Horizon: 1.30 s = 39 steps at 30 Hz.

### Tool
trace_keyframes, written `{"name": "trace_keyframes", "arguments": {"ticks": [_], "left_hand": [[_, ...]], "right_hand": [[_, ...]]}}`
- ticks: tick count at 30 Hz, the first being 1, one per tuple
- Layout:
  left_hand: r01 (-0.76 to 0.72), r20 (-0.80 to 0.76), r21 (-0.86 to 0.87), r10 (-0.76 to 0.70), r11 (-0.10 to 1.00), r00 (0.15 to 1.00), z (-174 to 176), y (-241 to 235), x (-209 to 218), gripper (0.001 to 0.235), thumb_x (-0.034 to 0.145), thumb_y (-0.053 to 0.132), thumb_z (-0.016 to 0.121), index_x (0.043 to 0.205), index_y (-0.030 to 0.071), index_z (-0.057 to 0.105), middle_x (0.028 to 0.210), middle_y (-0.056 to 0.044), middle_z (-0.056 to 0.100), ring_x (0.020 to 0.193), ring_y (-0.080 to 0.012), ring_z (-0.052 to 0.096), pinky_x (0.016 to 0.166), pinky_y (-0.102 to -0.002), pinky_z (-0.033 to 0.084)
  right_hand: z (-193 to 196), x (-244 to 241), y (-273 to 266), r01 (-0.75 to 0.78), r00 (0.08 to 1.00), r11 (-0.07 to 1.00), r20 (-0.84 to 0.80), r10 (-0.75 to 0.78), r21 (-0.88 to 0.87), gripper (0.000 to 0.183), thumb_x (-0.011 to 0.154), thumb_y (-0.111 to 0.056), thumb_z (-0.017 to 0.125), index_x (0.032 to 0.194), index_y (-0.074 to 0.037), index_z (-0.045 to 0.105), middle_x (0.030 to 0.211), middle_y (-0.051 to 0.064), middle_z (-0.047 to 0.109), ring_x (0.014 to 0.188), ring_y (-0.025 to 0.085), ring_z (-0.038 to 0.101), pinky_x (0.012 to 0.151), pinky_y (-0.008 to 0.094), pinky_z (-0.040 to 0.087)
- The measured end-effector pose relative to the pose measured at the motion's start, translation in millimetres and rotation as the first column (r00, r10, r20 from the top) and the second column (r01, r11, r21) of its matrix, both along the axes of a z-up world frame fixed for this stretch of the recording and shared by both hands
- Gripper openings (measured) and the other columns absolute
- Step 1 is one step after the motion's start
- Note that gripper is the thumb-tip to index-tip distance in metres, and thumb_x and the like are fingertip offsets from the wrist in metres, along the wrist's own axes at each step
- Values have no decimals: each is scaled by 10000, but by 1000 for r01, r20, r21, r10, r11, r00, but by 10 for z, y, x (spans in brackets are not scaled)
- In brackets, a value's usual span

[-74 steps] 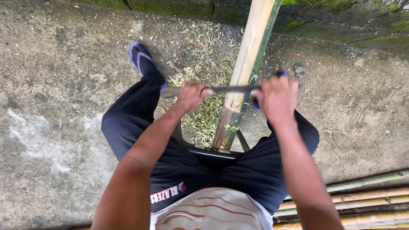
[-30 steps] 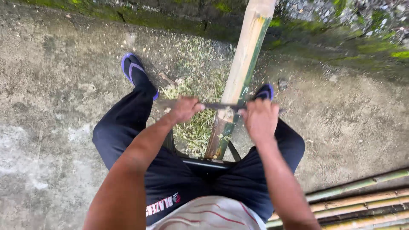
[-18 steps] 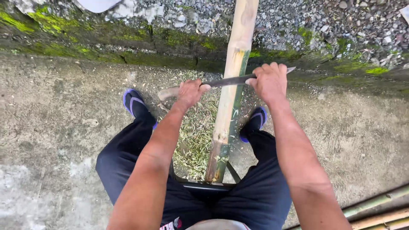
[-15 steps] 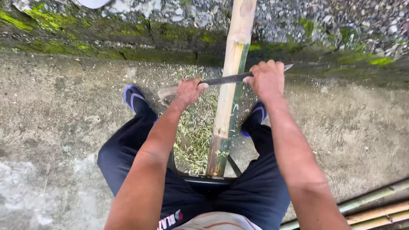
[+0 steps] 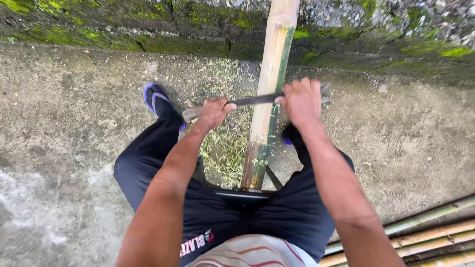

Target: The recorder is sitting on a chair and using a machete to scrape the outer skin off a bamboo pole held between their legs.

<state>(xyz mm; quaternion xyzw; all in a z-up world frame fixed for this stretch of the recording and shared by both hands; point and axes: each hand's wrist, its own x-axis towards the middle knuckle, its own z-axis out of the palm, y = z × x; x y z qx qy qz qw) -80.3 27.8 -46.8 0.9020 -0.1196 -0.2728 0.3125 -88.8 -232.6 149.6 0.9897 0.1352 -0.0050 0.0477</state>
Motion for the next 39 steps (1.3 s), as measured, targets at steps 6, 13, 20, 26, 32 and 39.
{"name": "trace_keyframes", "arguments": {"ticks": [6, 13, 20, 26, 32, 39], "left_hand": [[-146, -270, -25, 134, 989, 954, 510, -113, -143, 632, 947, 681, 331, 1074, 131, 616, 888, -96, 580, 851, -267, 582, 860, -521, 538], [13, -154, -15, -15, 1000, 988, -186, 3, -554, 594, 997, 622, 327, 1072, 107, 615, 900, -120, 580, 825, -256, 622, 808, -481, 579], [-141, 280, -151, 180, 978, 943, -83, -207, 415, 588, 958, 655, 455, 903, 119, 692, 809, -99, 664, 903, -315, 596, 943, -591, 418], [65, -12, -32, -66, 997, 998, -404, 25, -520, 650, 986, 684, 489, 998, 58, 662, 887, -131, 610, 925, -310, 604, 973, -530, 444], [61, -176, 77, -46, 995, 983, -227, -4, -411, 605, 983, 678, 398, 1098, 123, 608, 880, -148, 599, 853, -329, 615, 816, -558, 528], [78, -261, 24, -69, 997, 963, -139, 66, -624, 450, 989, 522, 452, 1153, 130, 598, 913, -108, 597, 891, -284, 622, 863, -516, 547]], "right_hand": [[176, 81, 134, -94, 995, 989, 3, 95, -118, 347, 831, -468, 786, 952, -142, 776, 907, 18, 671, 971, 224, 560, 889, 395, 362], [10, -464, 180, 1, 986, 987, -167, -29, -162, 380, 897, -526, 704, 966, -157, 764, 949, 16, 687, 1000, 217, 571, 949, 408, 372], [139, 592, -76, -102, 991, 990, 76, 109, -95, 333, 840, -470, 777, 959, -159, 778, 909, 30, 664, 979, 244, 546, 919, 432, 365], [-8, -550, 70, -38, 998, 998, 42, 40, -50, 303, 806, -446, 795, 899, -158, 771, 866, 40, 631, 941, 250, 545, 882, 441, 363], [-141, -626, 28, 42, 999, 999, -17, -42, -1, 329, 861, -425, 779, 980, -118, 777, 931, 48, 670, 956, 246, 547, 912, 432, 353], [-62, -761, 231, 22, 995, 983, -94, -40, -182, 394, 843, -500, 758, 938, -118, 776, 917, 52, 689, 969, 244, 566, 961, 438, 345]]}}
